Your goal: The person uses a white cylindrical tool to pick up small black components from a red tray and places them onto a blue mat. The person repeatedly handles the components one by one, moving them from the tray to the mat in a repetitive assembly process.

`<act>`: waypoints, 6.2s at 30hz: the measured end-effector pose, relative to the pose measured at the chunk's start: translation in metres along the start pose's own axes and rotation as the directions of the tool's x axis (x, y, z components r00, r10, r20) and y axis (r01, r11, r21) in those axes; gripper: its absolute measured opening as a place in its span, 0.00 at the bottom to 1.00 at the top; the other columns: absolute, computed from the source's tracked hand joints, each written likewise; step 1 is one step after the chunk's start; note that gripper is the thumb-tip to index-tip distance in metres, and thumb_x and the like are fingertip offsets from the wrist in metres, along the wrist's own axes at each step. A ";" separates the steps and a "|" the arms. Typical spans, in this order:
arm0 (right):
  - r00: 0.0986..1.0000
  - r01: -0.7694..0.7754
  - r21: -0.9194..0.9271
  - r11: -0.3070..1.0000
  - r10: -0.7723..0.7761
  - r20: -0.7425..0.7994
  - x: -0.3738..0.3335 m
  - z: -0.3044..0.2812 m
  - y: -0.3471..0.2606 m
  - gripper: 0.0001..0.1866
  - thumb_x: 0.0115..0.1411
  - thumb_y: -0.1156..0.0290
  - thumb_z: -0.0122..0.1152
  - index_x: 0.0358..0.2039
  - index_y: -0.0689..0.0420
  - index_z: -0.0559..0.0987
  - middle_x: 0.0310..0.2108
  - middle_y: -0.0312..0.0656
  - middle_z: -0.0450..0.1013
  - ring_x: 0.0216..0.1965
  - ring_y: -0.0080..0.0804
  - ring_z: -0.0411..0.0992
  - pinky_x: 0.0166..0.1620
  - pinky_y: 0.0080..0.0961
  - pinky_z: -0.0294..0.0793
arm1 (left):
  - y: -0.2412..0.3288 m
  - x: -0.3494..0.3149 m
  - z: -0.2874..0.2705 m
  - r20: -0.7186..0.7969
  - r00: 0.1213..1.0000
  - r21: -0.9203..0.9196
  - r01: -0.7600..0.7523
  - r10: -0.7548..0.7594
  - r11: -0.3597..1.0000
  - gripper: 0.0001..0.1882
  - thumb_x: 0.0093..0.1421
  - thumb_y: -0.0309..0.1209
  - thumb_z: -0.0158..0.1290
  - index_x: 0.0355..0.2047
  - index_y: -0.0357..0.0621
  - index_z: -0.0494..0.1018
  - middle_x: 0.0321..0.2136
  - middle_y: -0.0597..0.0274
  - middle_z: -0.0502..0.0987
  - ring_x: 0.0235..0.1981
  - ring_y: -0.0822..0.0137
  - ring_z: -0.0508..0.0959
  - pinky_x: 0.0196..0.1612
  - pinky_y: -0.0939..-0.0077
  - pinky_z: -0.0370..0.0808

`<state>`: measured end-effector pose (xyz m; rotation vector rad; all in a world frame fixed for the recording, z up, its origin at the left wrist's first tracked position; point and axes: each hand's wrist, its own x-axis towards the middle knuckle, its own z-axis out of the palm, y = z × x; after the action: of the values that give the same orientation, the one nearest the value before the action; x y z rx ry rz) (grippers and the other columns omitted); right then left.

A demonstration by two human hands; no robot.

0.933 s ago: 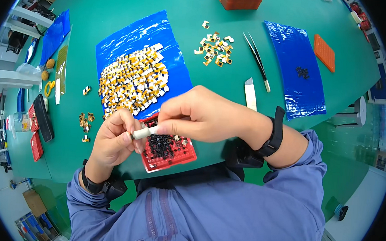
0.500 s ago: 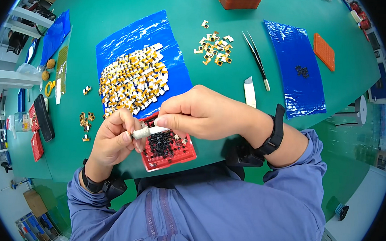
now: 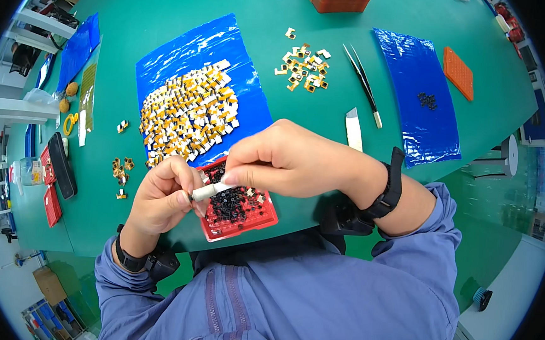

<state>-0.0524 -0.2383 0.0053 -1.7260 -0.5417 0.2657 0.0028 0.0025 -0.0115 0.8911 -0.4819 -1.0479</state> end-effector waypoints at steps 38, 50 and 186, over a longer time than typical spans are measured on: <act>0.985 -0.071 -0.240 0.968 0.030 -0.173 0.000 -0.010 0.000 0.07 0.50 0.72 0.67 0.26 0.59 0.77 0.20 0.36 0.69 0.19 0.23 0.66 0.22 0.20 0.62 | 0.023 -0.005 0.006 0.425 0.758 0.872 -0.489 0.494 0.000 0.06 0.39 0.25 0.57 0.21 0.40 0.77 0.28 0.59 0.78 0.29 0.64 0.79 0.28 0.75 0.73; 0.987 -0.098 -0.263 0.960 0.059 -0.150 0.001 -0.011 -0.001 0.11 0.51 0.67 0.65 0.25 0.60 0.76 0.18 0.40 0.70 0.20 0.30 0.69 0.24 0.23 0.67 | 0.024 -0.005 0.006 0.457 0.756 0.862 -0.506 0.468 -0.026 0.07 0.38 0.24 0.58 0.23 0.40 0.76 0.28 0.59 0.77 0.28 0.63 0.78 0.26 0.74 0.72; 0.999 -0.045 -0.079 0.996 0.046 0.013 0.000 -0.002 -0.009 0.07 0.55 0.71 0.62 0.29 0.61 0.77 0.22 0.38 0.73 0.21 0.27 0.70 0.25 0.22 0.66 | 0.002 -0.004 0.003 -0.057 0.998 0.093 -0.024 0.030 0.995 0.05 0.59 0.22 0.53 0.32 0.40 0.66 0.29 0.61 0.74 0.32 0.73 0.75 0.37 0.79 0.72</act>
<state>-0.0537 -0.2391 0.0142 -1.8154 -0.5294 0.2930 0.0002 0.0056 -0.0077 0.9915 -0.4952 -0.9785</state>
